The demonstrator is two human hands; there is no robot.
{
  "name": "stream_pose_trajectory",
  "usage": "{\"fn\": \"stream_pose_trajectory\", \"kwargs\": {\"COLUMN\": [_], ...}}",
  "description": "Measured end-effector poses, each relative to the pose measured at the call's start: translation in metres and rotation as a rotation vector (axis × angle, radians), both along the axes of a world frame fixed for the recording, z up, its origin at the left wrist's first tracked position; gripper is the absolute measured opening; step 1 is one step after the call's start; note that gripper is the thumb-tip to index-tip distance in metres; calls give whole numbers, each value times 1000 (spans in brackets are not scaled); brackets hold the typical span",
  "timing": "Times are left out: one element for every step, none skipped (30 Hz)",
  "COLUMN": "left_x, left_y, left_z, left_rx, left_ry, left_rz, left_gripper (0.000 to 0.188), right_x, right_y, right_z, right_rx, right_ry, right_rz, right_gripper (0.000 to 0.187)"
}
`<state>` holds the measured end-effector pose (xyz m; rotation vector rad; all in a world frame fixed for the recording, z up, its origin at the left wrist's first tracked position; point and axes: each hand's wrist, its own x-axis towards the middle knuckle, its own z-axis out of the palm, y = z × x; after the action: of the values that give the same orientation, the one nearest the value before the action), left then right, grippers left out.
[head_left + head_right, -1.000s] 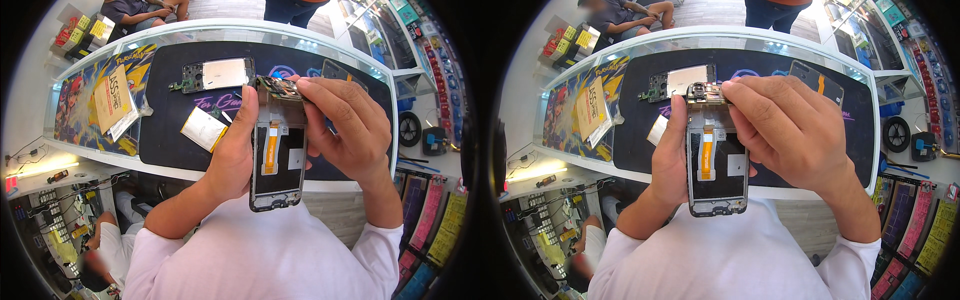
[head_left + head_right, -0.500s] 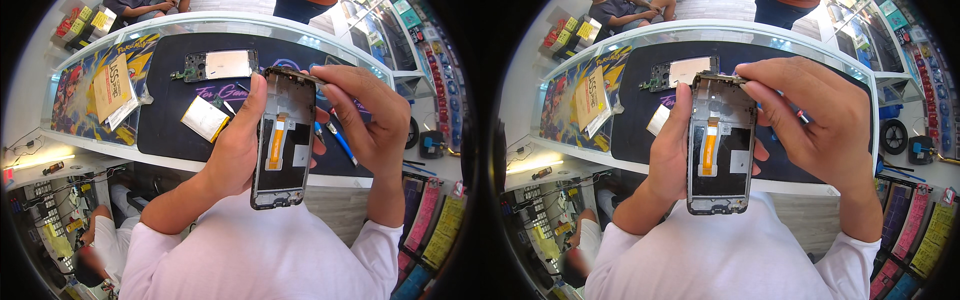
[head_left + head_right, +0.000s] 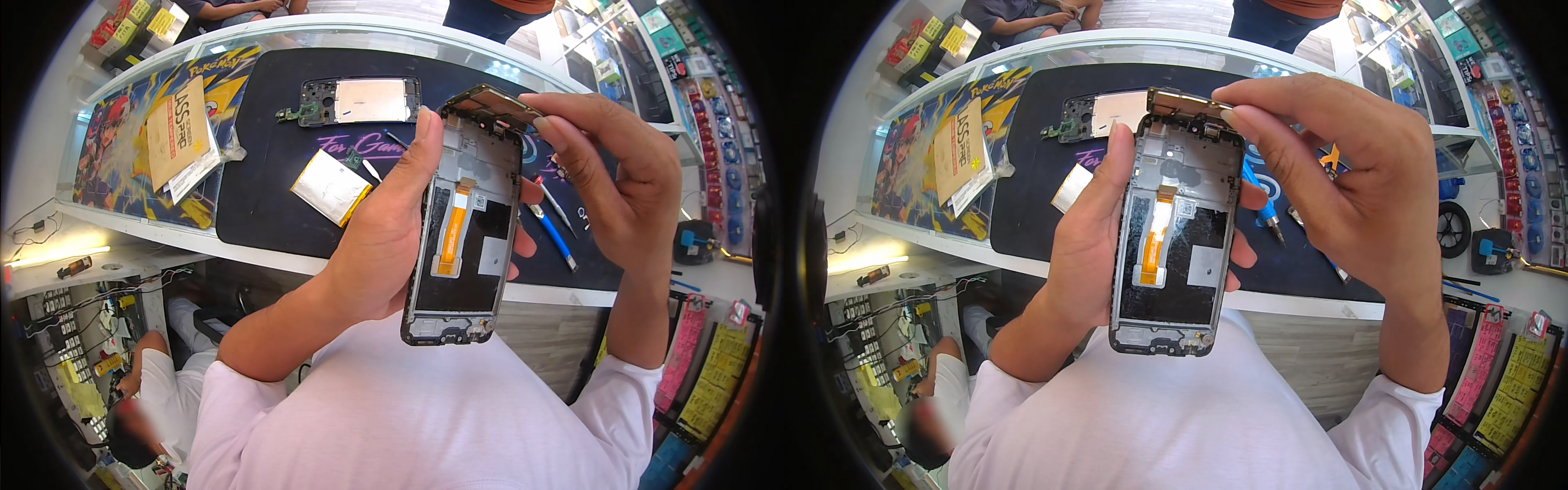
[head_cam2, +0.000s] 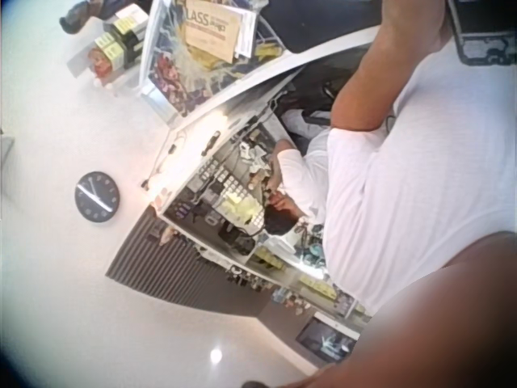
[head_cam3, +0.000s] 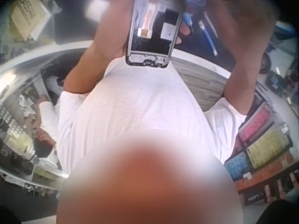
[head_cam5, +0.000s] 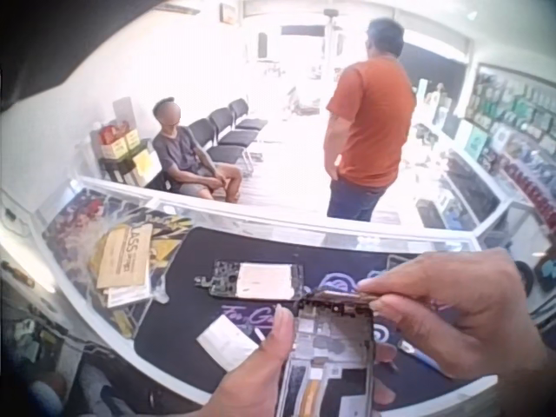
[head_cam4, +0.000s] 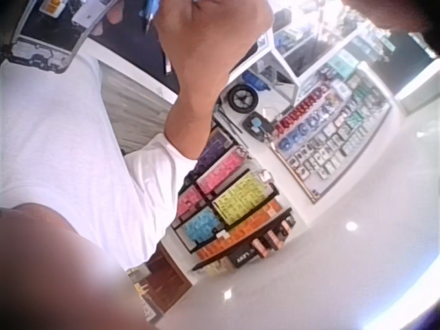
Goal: The person uses a blue plastic pry tool and tweezers to disconnect ribbon cables and remove the battery and logic board from a smartphone. They place the removed components on the workbench and continue to detach internal parts.
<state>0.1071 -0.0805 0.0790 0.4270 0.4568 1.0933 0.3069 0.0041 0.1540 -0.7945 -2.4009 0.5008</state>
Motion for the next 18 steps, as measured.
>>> {"fn": "stream_pose_trajectory", "kwargs": {"left_x": [0, 0, -1, -1, -1, -1, -2, -2, -2, -2, -2, -2, -2, -2, -2, -2, -2, -2], "left_y": [0, 0, 0, -1, -1, -2, -2, -2, -3, -3, -3, -4, -5, -5, -6, -7, -7, -7], "left_z": [0, 1, 1, 1, 2, 2, 2, 2, 2, 1, 1, 0, 0, 0, -1, -1, -1, -1], "left_rx": [-5, 8, 16, 23, 25, 27, 31, 32, 35, 38, 34, 31, 27, 28, 29, 31, 26, 22], "left_ry": [-2, 6, 18, 30, 33, 36, 25, 27, 15, 2, -19, -41, -64, -75, -87, -105, -101, -102], "left_rz": [-5, -3, -3, -4, -5, -7, -7, -13, -18, -23, -22, -21, -21, -18, -17, -16, -18, -20], "left_gripper": [85, 86, 86, 86, 86, 86, 86, 86, 86, 86, 86, 86, 87, 87, 87, 88, 88, 88], "right_x": [0, 0, 0, 0, 0, 0, 0, 1, 2, 3, 3, 3, 3, 4, 6, 6, 7, 6], "right_y": [0, 0, 0, 0, 0, 1, 2, 4, 5, 7, 10, 14, 17, 20, 22, 25, 28, 30], "right_z": [1, 1, 2, 3, 3, 3, 2, 2, 2, 3, 2, 1, 0, 1, 2, 3, 2, 1], "right_rx": [2, -8, -17, -38, -48, -68, -103, -120, -152, -184, -215, -245, -312, -303, -332, -360, -373, -386], "right_ry": [0, -8, -16, -6, -4, 17, 36, 40, 43, 46, 99, 151, 223, 186, 168, 149, 154, 159], "right_rz": [2, -7, -18, -23, -28, -27, -37, -39, -53, -66, -33, 0, 47, 20, 8, -5, -11, -16], "right_gripper": [22, 22, 23, 23, 23, 24, 24, 24, 24, 24, 25, 25, 26, 27, 28, 29, 30, 31]}}
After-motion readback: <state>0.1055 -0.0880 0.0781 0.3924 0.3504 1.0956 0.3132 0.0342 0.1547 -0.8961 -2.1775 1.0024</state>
